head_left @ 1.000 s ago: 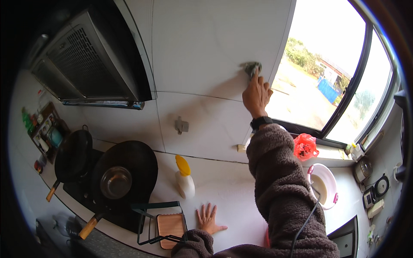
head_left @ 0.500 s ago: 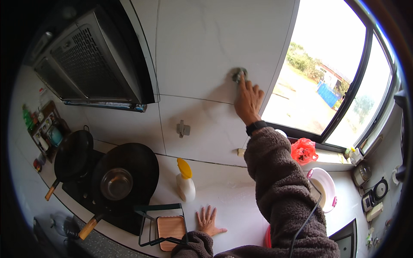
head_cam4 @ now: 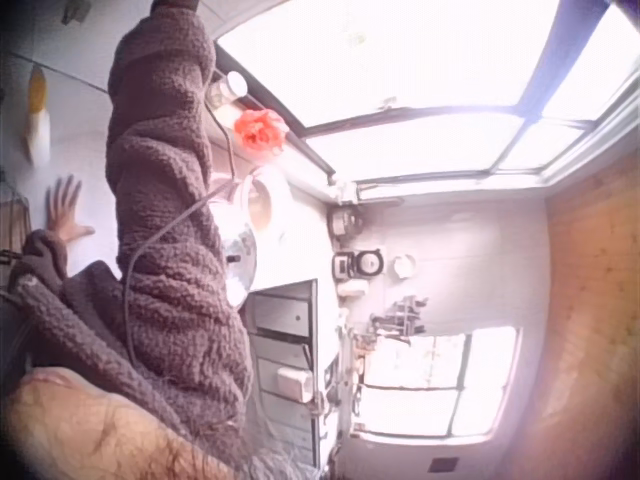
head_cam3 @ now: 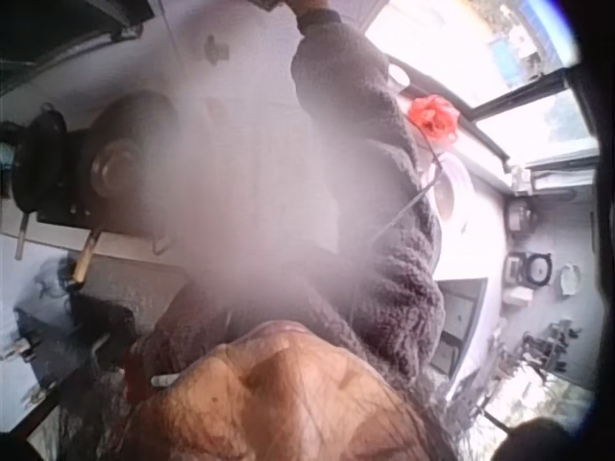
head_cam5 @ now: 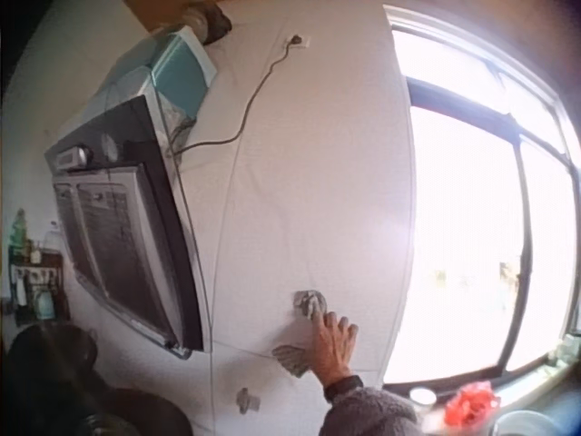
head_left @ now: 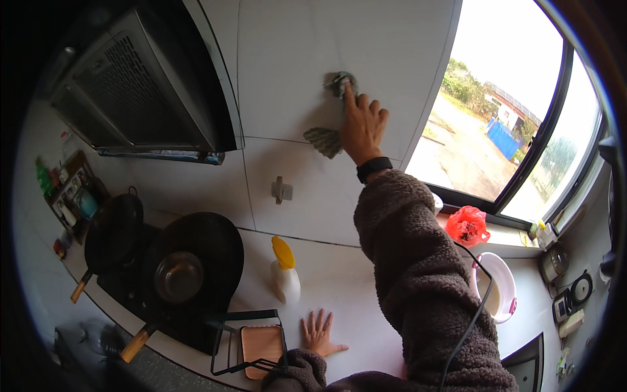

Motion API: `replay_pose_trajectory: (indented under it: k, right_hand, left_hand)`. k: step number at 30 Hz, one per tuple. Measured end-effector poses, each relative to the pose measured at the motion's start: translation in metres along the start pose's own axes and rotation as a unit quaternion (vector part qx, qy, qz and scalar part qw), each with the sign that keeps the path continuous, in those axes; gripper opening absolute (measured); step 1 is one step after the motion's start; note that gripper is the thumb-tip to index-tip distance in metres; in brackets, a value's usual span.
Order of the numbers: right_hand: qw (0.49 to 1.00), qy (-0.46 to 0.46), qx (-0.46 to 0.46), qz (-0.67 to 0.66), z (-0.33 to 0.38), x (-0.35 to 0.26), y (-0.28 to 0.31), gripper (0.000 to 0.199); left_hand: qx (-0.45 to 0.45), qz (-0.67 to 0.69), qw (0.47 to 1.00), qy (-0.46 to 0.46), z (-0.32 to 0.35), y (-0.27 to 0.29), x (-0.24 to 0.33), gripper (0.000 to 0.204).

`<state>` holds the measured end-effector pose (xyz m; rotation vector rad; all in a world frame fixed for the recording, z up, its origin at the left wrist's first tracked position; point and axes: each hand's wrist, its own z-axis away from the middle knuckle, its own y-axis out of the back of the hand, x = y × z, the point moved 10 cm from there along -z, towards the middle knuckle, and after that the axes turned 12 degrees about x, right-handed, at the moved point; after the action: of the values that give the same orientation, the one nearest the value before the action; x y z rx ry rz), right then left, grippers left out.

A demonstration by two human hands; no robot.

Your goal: The person cleans the kitchen countertop and sink area using a cloth and a spray bottle. They wipe the countertop, rinse the cloth at the sink, and repeat the wiping across multiple sections, including around the stove and near the window.

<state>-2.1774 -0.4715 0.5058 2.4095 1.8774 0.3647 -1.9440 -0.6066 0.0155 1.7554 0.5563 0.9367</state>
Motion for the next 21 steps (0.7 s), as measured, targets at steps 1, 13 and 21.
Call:
replay_pose_trajectory:
  k: [1,13,21]
  right_hand:
    - [1.000,0.017,-0.003,-0.003,0.007,-0.009,-0.005,0.075]
    - [0.872,-0.338,-0.310,-0.169,0.405,0.011,0.004,0.069]
    - [0.782,-0.599,-0.170,0.029,0.533,0.177,0.037,0.055]
  left_hand:
    - [-0.005,-0.002,1.000,0.003,-0.001,0.001,0.000,0.122]
    - [0.011,0.021,1.000,0.000,-0.001,0.003,0.001,0.124]
    - [-0.063,0.025,0.997,0.028,-0.003,-0.005,0.002,0.129]
